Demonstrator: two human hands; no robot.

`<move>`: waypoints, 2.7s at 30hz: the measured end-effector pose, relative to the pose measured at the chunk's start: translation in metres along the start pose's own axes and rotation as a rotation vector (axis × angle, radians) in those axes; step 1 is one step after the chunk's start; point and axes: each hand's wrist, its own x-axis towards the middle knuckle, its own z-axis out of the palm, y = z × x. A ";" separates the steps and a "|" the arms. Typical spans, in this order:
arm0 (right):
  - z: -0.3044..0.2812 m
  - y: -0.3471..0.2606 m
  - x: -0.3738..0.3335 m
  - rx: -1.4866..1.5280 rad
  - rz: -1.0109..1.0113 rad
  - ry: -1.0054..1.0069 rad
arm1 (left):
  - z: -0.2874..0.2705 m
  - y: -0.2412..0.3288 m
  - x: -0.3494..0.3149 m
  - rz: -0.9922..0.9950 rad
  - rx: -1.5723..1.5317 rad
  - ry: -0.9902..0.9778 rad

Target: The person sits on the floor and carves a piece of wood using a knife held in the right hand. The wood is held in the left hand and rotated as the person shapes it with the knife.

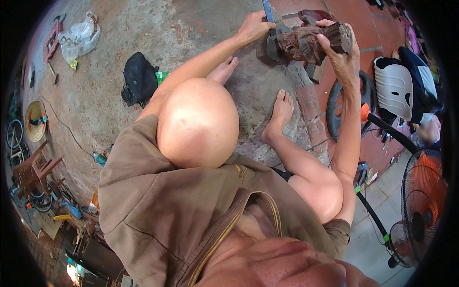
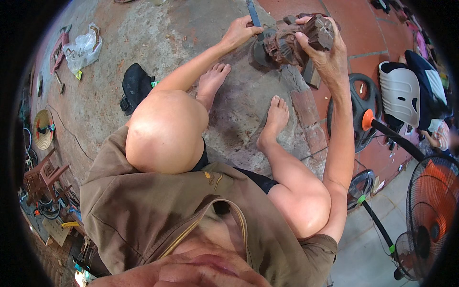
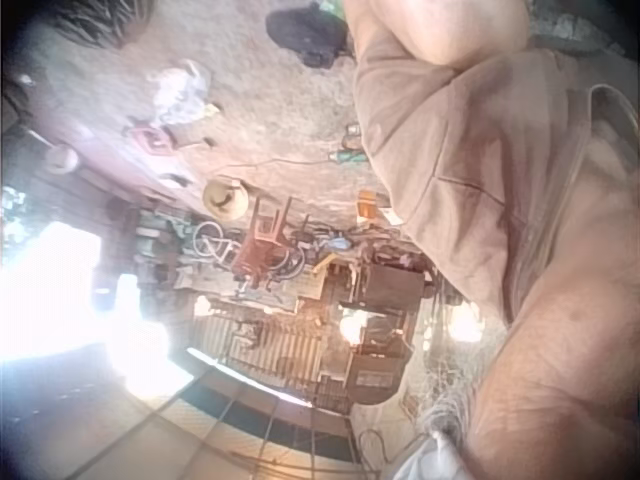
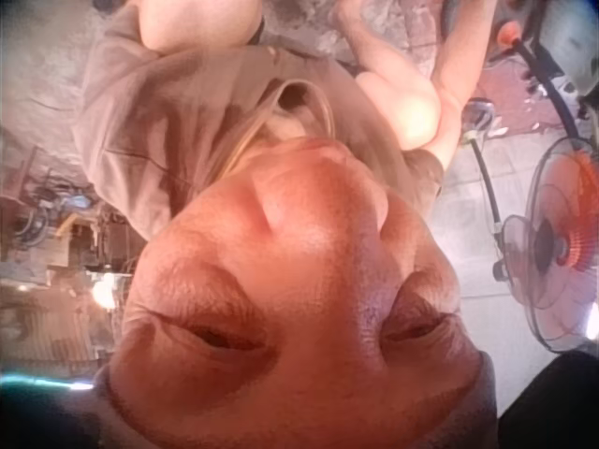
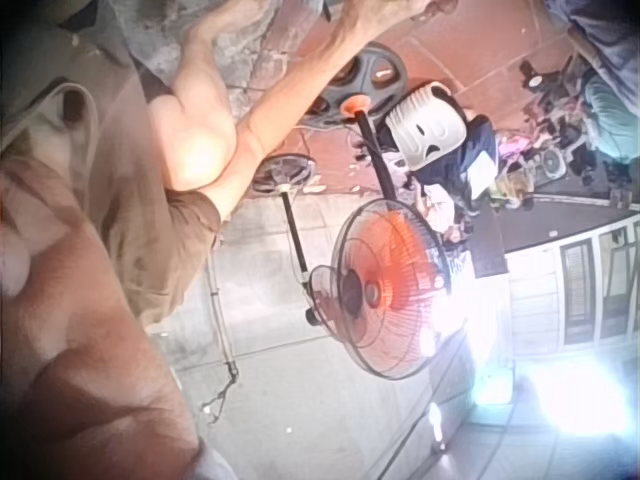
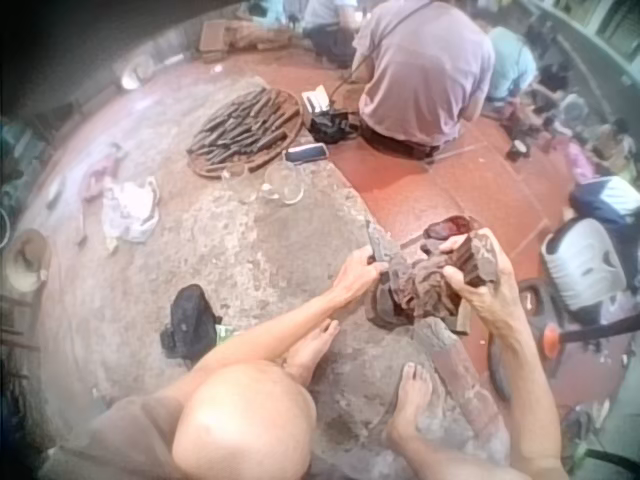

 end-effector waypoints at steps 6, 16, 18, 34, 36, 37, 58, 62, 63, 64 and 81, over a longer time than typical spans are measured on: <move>-0.001 0.003 -0.003 0.047 0.026 0.024 | 0.000 0.017 -0.012 -0.021 -0.028 -0.030; 0.000 -0.001 0.000 0.003 0.008 0.009 | -0.004 0.007 0.017 0.086 0.206 -0.021; -0.002 -0.004 0.002 0.042 0.068 0.001 | -0.003 0.005 0.021 0.044 0.170 -0.042; -0.003 0.006 0.003 0.039 0.021 -0.011 | -0.008 0.014 0.025 0.050 0.138 -0.009; -0.005 0.006 0.003 -0.020 0.004 -0.021 | -0.008 0.010 0.027 0.035 0.105 0.001; -0.006 0.005 0.002 -0.031 -0.003 -0.013 | -0.007 0.010 0.025 0.016 0.069 -0.003; -0.006 0.004 -0.002 0.076 0.047 -0.004 | 0.005 0.011 -0.010 0.034 0.040 -0.036; -0.007 0.005 -0.002 0.074 0.044 -0.018 | -0.001 0.008 0.001 0.084 0.114 -0.040; -0.006 0.005 -0.001 0.094 0.036 -0.020 | -0.003 0.007 0.011 0.118 0.126 -0.025; -0.004 0.005 0.000 0.095 0.028 -0.017 | -0.005 0.007 0.019 0.031 0.067 -0.064; -0.005 0.005 -0.001 0.114 0.043 -0.026 | -0.004 0.009 0.003 0.055 0.111 -0.017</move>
